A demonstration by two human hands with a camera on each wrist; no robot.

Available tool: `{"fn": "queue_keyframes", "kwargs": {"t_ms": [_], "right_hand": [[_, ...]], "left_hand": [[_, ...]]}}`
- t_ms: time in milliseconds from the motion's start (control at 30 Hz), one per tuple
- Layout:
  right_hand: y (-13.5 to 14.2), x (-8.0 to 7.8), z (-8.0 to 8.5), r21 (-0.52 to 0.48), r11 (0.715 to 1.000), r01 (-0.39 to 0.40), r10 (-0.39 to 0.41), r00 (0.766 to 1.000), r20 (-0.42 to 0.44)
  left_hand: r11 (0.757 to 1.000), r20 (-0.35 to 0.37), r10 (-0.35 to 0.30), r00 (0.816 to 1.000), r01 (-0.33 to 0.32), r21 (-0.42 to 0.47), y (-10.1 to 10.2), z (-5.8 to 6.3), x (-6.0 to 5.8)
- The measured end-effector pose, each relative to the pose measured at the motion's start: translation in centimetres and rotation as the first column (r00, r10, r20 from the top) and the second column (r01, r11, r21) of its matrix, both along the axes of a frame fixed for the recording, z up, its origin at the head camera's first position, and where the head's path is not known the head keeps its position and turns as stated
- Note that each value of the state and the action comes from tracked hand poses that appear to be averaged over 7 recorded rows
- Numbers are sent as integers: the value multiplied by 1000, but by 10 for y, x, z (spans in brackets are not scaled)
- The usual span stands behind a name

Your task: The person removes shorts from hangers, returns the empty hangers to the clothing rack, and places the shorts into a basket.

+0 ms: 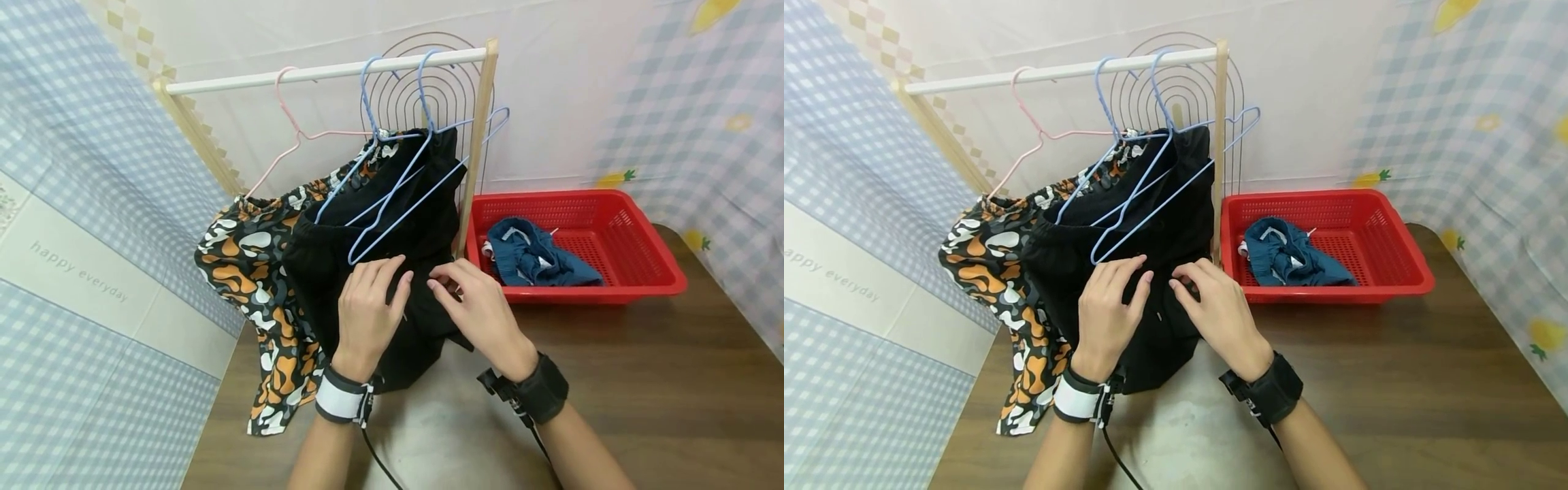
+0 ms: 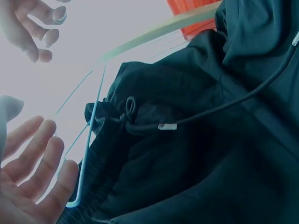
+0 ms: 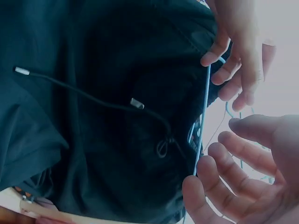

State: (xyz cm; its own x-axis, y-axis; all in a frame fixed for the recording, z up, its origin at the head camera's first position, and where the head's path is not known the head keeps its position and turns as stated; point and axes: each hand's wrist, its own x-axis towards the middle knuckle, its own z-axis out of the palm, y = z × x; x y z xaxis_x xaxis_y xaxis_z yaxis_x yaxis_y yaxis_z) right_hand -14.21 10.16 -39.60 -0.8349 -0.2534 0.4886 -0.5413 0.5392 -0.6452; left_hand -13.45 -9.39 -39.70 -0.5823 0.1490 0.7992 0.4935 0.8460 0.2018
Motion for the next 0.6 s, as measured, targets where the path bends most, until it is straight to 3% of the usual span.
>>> {"fn": "queue_keyframes", "kwargs": {"t_ms": [433,600], "right_hand": [[-14,-10,19,-15,1000,-15,13,995,-102],[-17,-12,21,-22,999,-25,23,994,-104]], "left_hand": [[998,-49,17,999,-14,63,-18,16,5],[993,-74,30,997,-22,116,-28,22,6]]}}
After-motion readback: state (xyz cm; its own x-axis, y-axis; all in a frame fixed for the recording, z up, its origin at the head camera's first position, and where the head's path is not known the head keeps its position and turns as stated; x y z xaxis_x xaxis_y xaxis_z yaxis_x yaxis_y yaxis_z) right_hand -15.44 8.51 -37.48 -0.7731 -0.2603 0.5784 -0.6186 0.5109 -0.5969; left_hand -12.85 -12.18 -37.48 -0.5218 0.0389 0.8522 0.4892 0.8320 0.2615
